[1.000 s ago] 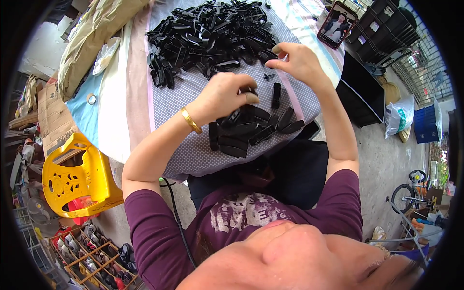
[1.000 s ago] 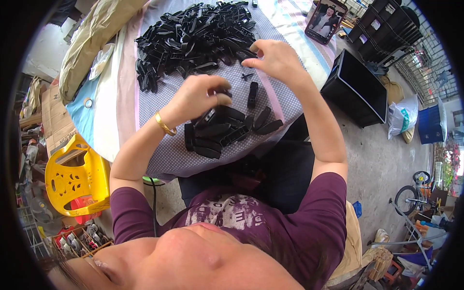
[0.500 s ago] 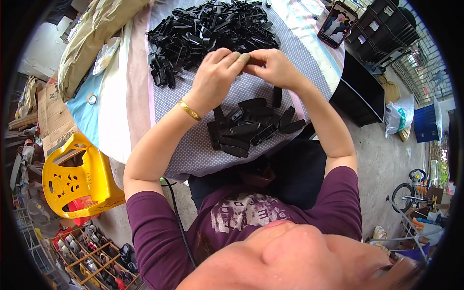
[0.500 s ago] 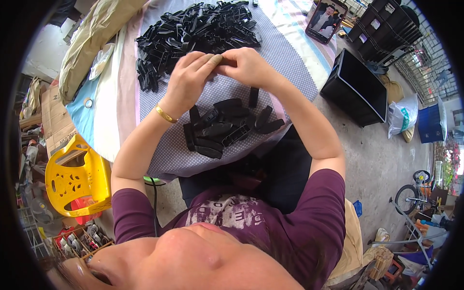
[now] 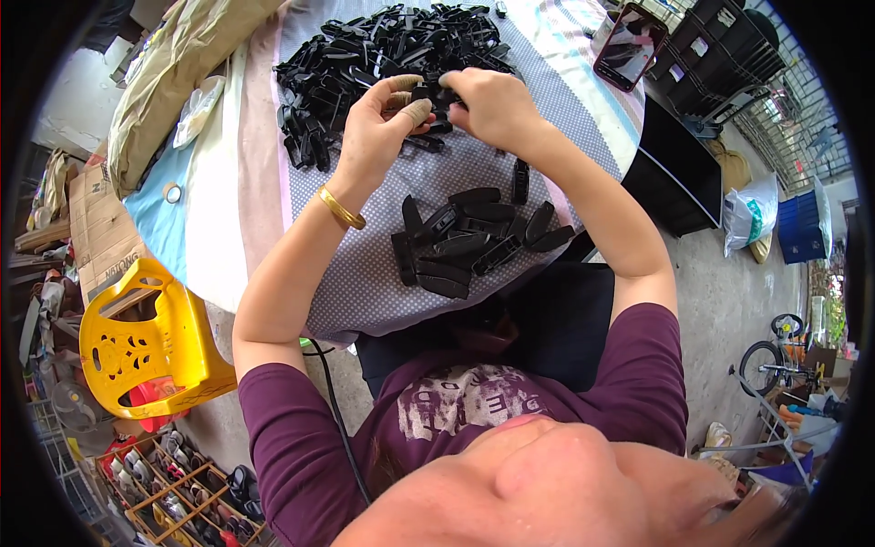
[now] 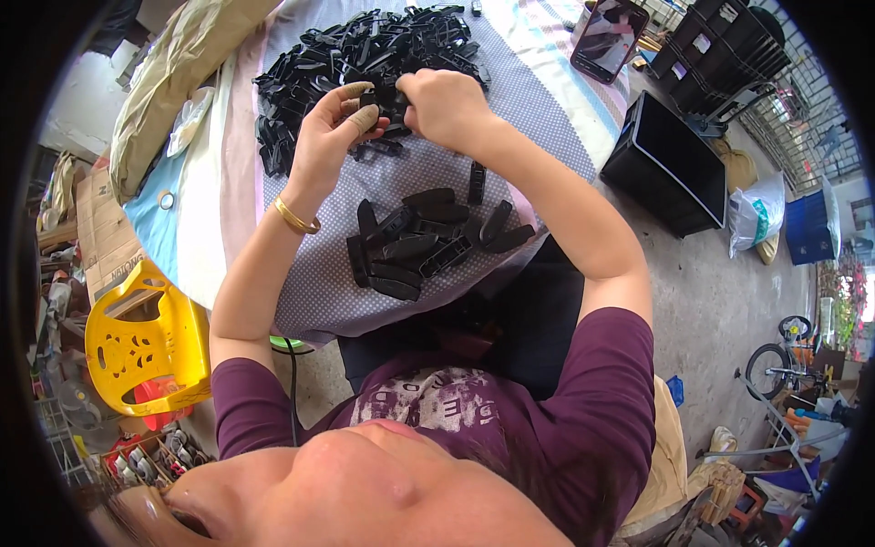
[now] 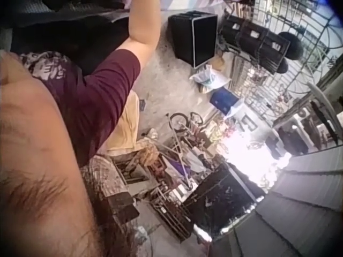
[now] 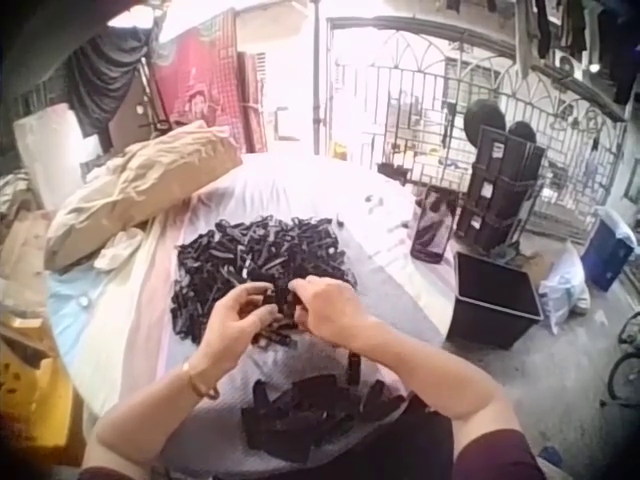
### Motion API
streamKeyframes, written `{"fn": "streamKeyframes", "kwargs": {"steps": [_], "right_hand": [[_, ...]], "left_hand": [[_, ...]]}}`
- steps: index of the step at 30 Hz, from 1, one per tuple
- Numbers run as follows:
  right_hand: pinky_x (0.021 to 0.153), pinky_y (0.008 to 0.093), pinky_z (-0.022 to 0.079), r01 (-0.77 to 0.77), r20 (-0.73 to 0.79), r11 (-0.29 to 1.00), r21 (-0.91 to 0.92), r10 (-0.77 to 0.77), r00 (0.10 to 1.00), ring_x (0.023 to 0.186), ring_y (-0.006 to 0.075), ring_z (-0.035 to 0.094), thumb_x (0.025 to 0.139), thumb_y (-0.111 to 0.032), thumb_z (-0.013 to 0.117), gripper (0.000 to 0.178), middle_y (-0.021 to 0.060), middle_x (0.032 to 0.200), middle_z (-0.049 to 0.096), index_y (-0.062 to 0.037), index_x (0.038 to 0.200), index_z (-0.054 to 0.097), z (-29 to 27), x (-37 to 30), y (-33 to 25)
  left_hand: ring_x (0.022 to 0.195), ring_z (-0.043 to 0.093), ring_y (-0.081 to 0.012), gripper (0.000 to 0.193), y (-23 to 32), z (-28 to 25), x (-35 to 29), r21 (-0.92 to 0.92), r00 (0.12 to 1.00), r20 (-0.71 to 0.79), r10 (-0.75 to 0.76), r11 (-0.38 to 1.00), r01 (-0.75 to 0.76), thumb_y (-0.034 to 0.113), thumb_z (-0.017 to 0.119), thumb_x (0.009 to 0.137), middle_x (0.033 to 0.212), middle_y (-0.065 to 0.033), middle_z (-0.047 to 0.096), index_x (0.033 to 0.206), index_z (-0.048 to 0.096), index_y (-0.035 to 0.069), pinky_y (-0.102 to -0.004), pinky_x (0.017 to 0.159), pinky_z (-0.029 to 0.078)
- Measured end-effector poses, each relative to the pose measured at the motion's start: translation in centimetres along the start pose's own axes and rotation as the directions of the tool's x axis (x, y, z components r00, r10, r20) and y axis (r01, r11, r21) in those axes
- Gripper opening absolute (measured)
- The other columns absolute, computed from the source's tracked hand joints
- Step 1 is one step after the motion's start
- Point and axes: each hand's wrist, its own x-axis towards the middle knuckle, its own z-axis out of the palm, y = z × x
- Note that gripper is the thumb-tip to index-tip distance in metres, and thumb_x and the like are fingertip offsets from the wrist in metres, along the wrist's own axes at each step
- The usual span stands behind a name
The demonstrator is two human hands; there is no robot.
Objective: Assembling small black plastic components by hand at a workbench.
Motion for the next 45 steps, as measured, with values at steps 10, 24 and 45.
{"fn": "streamKeyframes", "kwargs": {"steps": [10,24,45], "right_hand": [[0.066,0.0255,0.052,-0.123,0.046,0.25,0.96,0.291,0.955,0.081,0.0156,0.064,0.085,-0.008,0.058,0.021,0.0066,0.086,0.062,0.001,0.104,0.057,-2.9,-3.2,-0.2],[0.053,0.0201,0.052,-0.237,0.184,0.424,0.874,0.163,0.969,0.062,0.0099,0.06,0.091,-0.01,0.047,0.024,0.0083,0.092,0.06,0.0048,0.106,0.059,-3.3,-3.8,-1.5],[0.054,0.0245,0.044,0.029,-0.116,0.795,0.605,0.052,0.992,0.057,0.0111,0.056,0.075,-0.019,0.072,0.028,0.0069,0.067,0.061,0.0025,0.092,0.064,-2.7,-4.6,-2.7]], "left_hand": [[0.083,0.061,-0.0132,0.033,-0.4,1.5,-1.0,-0.26,0.991,0.128,-0.026,0.964,0.058,0.006,0.063,0.082,0.096,-0.0073,0.061,0.112,0.053,-0.002,-0.0252,0.078,0.05],[0.081,0.061,-0.0104,0.034,-0.2,1.2,-1.1,-0.175,0.997,0.071,-0.01,0.984,0.022,0.002,0.065,0.079,0.093,-0.007,0.064,0.112,0.058,-0.001,-0.0209,0.073,0.05],[0.084,0.061,-0.0116,0.022,1.4,1.4,-1.7,-0.152,0.973,0.163,0.16,0.979,-0.136,0.001,0.058,0.084,0.093,-0.0095,0.066,0.105,0.062,-0.003,-0.0216,0.078,0.05]]}}
